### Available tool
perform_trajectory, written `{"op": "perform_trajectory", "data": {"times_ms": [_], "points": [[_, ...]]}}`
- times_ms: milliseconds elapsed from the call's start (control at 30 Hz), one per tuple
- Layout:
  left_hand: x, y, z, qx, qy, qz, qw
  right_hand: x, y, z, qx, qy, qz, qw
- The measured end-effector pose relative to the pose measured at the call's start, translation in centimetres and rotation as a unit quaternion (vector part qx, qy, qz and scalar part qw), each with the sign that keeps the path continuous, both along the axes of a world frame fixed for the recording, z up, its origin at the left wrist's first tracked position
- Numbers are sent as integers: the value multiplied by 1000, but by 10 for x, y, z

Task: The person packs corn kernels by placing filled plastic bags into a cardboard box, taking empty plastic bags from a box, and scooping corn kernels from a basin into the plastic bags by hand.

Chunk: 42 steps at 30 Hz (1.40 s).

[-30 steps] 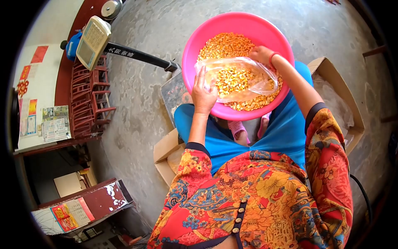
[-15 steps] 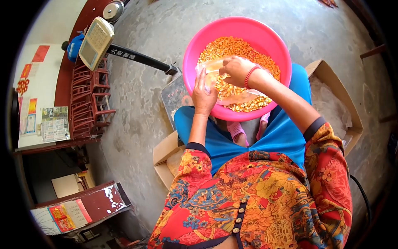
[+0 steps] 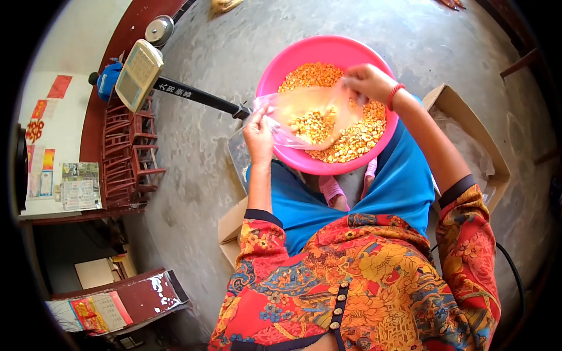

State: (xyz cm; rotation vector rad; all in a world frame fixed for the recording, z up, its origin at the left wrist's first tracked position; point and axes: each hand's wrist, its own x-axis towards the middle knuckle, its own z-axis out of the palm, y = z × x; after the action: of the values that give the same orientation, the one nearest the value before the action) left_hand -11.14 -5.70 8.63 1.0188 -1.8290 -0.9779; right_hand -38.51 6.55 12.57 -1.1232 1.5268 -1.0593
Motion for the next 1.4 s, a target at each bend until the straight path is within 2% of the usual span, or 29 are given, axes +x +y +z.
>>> {"op": "perform_trajectory", "data": {"times_ms": [33,133,233,333,400,467,533,567,600,667,733,800,833,933,967,1000,1067,1100,1133,1200,1233,1300,1333,1367,1400], "points": [[-2,0,16,-30,3,18,999,1,-8,9,-30,-32,-12,999],[-2,3,62,-22,21,52,998,7,-23,36,-82,-93,-22,992],[1,2,75,-57,43,53,996,18,-40,47,-122,-114,-44,985],[-5,5,57,-67,55,20,996,14,-57,28,-134,-106,-79,982],[-2,5,30,-120,-58,11,991,11,-63,13,-82,-89,-100,988],[-1,10,11,-53,-54,8,997,4,-66,-5,-58,-54,-71,994],[1,4,-7,-93,-73,14,993,7,-63,-11,-92,-169,-73,979],[3,1,-15,-133,-94,20,987,7,-63,-9,-94,-167,-78,978],[0,-1,-14,-132,-94,21,987,7,-65,-3,-93,-167,-77,979],[-11,-11,-7,-86,-18,7,996,3,-73,10,-108,-153,-86,979],[-22,-17,13,-99,-11,-12,995,2,-75,30,-113,-118,-83,983],[-33,-17,32,-54,34,-45,997,2,-74,42,-128,-87,-80,985],[-37,-17,34,-100,18,-40,994,3,-69,47,-143,-60,-106,982],[-44,-12,20,-91,-3,-17,996,-3,-50,54,-160,-46,-118,979],[-43,-5,14,-15,10,-46,999,-14,-49,43,-142,-48,-83,985],[-42,0,7,-12,10,-50,999,-23,-47,30,-139,-47,-87,985],[-39,1,-22,5,-101,-42,994,-41,-46,1,-10,156,-49,986],[-40,2,-31,-108,-88,-22,990,-40,-42,-3,-83,411,-30,907],[-39,4,-40,-106,-89,-22,990,-37,-37,-6,-82,410,-30,908],[-36,12,-49,-116,-84,-16,990,-16,-17,-3,-179,467,-174,848],[-37,15,-45,-116,-76,-14,990,0,-12,11,-227,452,-208,837],[-38,16,-44,-128,-85,-15,988,32,-1,24,-187,312,-132,922],[-38,16,-44,-143,-93,-16,985,43,-1,11,-241,269,-17,932],[-37,17,-43,-142,-94,-17,985,56,5,2,-189,252,110,943],[-37,18,-43,-133,-80,-22,988,67,4,-17,-169,270,229,920]]}}
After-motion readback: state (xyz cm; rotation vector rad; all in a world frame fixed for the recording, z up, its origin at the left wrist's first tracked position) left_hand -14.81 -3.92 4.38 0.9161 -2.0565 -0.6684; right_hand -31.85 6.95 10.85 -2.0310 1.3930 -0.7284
